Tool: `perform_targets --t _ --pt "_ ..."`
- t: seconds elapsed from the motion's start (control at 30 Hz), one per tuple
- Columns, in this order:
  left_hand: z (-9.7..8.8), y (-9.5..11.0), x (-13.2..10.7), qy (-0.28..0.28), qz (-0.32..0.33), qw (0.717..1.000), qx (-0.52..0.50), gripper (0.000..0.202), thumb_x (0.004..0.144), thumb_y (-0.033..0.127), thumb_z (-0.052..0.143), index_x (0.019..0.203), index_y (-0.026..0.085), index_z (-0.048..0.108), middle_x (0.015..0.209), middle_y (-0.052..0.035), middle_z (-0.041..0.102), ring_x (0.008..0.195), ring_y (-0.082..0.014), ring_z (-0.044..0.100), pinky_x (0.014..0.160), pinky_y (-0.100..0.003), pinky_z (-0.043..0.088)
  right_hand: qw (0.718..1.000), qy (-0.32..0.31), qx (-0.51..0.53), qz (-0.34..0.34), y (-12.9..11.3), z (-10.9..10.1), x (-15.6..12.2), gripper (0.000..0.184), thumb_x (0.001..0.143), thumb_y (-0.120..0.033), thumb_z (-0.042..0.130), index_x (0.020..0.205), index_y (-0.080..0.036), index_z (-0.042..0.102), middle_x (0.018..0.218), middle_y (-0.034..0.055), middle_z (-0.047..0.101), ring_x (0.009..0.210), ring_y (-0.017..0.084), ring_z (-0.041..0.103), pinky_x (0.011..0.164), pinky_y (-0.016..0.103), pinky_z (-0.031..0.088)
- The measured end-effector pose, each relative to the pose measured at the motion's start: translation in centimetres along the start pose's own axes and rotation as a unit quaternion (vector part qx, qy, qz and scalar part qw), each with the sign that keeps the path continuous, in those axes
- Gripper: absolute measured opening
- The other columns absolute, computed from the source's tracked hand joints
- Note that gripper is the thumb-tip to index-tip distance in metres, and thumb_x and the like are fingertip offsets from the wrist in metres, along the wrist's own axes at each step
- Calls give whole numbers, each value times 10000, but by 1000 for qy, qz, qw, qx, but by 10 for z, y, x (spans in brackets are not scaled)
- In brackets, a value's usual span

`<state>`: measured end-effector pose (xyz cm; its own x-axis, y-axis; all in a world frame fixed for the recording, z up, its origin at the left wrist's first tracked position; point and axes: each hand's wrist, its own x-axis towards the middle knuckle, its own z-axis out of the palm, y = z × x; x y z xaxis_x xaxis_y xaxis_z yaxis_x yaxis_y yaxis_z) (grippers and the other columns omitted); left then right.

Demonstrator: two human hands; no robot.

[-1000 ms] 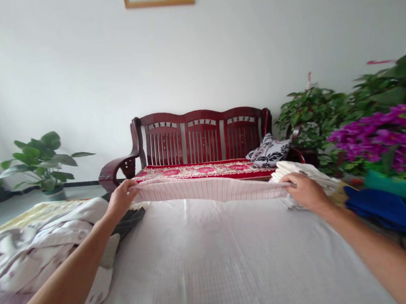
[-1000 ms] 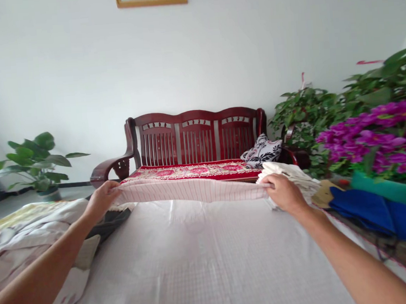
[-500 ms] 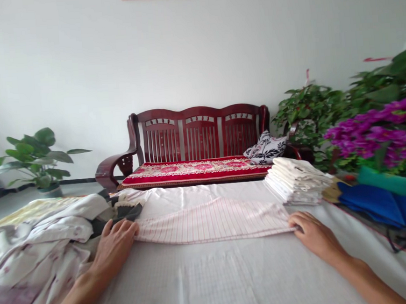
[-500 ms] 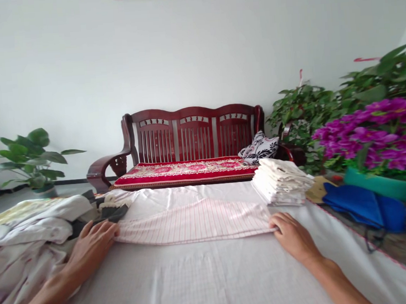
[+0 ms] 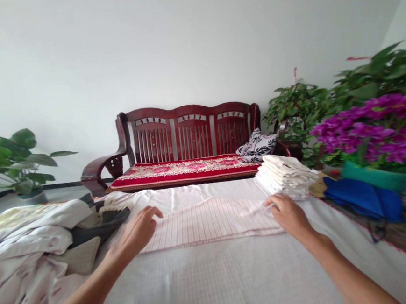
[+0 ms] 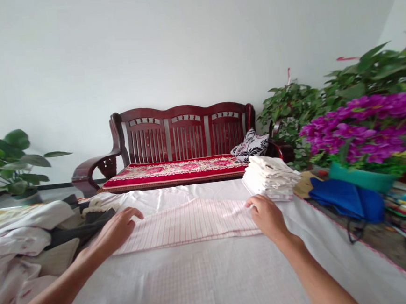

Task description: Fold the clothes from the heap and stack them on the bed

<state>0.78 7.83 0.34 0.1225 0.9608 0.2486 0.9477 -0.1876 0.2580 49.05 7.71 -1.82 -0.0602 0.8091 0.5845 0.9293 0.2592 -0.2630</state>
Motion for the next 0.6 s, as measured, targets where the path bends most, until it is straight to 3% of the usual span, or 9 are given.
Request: perform_targets --t 0.13,0.3,0.43,0.6 --pt "28 62 52 -16 42 995 -88 354 846 110 455 1053 208 724 1144 -79 738 1076 -236 663 992 -355 467 998 34 -18 -44 -14 23 10 306 837 -131 420 961 -206 690 1018 80 722 1014 247 624 944 388 475" --pt "48 117 102 -74 54 993 -74 356 941 197 413 1125 201 718 1208 -94 733 1126 -245 659 942 -326 467 991 61 -100 -68 -5 56 -5 351 923 -172 434 1177 -193 674 1262 112 675 1228 282 556 1059 444 426" --pt "66 141 122 -117 28 992 -37 372 955 297 402 937 162 748 1045 -167 761 1011 -297 701 819 -358 480 988 41 -127 -71 1 65 -13 361 943 -202 450 1234 -179 663 1310 119 662 1304 309 506 1097 478 399" --pt "82 149 136 -159 39 987 -2 545 999 443 289 1050 114 720 1097 -249 724 1079 -361 671 851 -435 467 988 37 -138 -65 1 64 -12 349 941 -188 456 1201 -188 689 1295 106 673 1288 307 523 1078 463 422"
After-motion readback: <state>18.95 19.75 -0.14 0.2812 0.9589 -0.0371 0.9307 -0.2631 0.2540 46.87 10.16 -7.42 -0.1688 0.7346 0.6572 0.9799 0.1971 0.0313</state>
